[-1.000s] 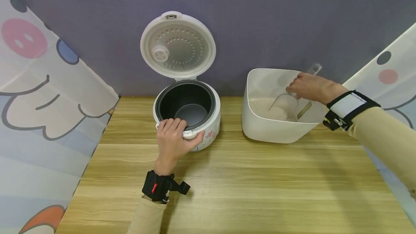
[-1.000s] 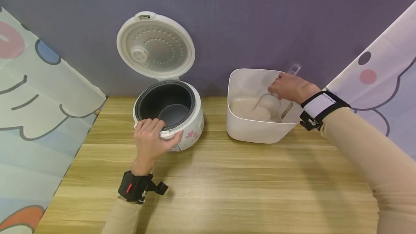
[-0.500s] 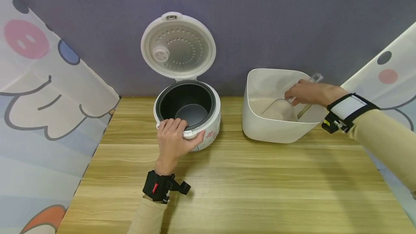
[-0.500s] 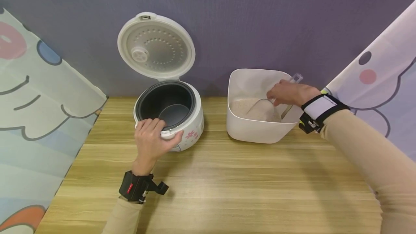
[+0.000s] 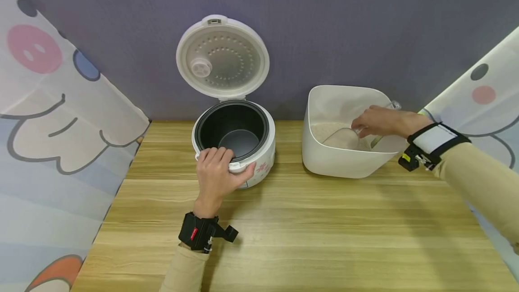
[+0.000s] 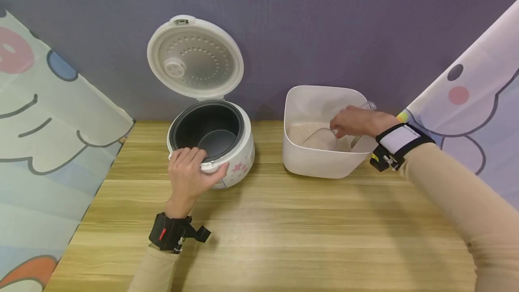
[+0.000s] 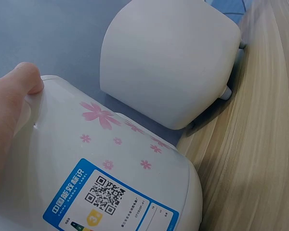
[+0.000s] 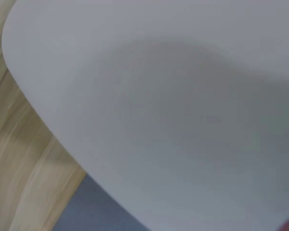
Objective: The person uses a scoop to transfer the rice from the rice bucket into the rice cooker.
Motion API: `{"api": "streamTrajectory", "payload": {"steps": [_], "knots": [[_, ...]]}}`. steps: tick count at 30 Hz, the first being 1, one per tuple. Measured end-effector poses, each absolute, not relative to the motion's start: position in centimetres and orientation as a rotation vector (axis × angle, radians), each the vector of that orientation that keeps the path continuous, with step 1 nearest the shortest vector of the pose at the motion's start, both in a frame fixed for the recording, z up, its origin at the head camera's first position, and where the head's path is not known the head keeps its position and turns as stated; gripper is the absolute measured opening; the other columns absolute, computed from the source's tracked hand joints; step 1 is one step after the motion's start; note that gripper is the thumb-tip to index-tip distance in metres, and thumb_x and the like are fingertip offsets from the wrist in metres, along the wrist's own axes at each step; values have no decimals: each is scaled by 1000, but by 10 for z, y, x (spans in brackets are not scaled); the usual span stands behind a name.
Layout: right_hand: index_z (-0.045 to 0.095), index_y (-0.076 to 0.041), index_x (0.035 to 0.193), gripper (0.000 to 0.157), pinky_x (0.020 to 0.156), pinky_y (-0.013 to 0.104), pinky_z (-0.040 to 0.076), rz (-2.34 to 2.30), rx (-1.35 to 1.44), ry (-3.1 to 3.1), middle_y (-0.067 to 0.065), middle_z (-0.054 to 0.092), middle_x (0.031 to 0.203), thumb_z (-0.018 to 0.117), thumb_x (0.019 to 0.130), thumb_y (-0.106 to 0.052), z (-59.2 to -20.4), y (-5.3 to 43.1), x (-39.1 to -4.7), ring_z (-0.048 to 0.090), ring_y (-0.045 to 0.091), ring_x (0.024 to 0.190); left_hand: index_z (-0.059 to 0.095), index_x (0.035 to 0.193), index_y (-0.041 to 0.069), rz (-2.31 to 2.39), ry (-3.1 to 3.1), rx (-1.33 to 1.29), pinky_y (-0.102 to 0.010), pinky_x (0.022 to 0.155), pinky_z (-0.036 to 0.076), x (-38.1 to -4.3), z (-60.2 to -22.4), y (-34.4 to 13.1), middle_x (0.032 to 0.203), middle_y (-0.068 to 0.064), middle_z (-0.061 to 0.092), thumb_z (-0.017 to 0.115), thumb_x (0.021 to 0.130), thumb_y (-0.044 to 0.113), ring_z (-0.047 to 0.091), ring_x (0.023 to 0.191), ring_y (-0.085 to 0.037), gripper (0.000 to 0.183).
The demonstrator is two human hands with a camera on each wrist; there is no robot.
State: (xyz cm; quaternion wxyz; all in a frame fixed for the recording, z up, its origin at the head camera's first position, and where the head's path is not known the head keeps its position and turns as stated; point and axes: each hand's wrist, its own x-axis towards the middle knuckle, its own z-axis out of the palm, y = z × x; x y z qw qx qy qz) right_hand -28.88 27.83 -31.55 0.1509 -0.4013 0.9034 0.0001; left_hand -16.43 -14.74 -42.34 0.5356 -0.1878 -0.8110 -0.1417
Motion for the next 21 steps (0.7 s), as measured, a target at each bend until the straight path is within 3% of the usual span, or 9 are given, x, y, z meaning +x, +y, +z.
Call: {"api": "streamTrajectory", "payload": {"steps": [9, 21], "knots": [[74, -1, 108, 22, 75, 40, 58, -72, -1162, 2580, 5, 77, 98, 77, 89, -13, -320, 279, -281, 72, 18, 83, 47, 62, 6, -348, -1931, -451, -42, 64, 46, -164, -424, -147, 56, -6, 49, 61, 85, 56, 52, 55, -29, 56], [74, 0, 116, 31, 85, 47, 58, -154, -1137, 2586, 6, 77, 105, 76, 93, -21, -318, 278, -278, 73, 24, 94, 48, 62, 6, -347, -1933, -448, -42, 65, 46, -163, -424, -148, 56, -6, 50, 61, 84, 56, 51, 55, -29, 57]]}}
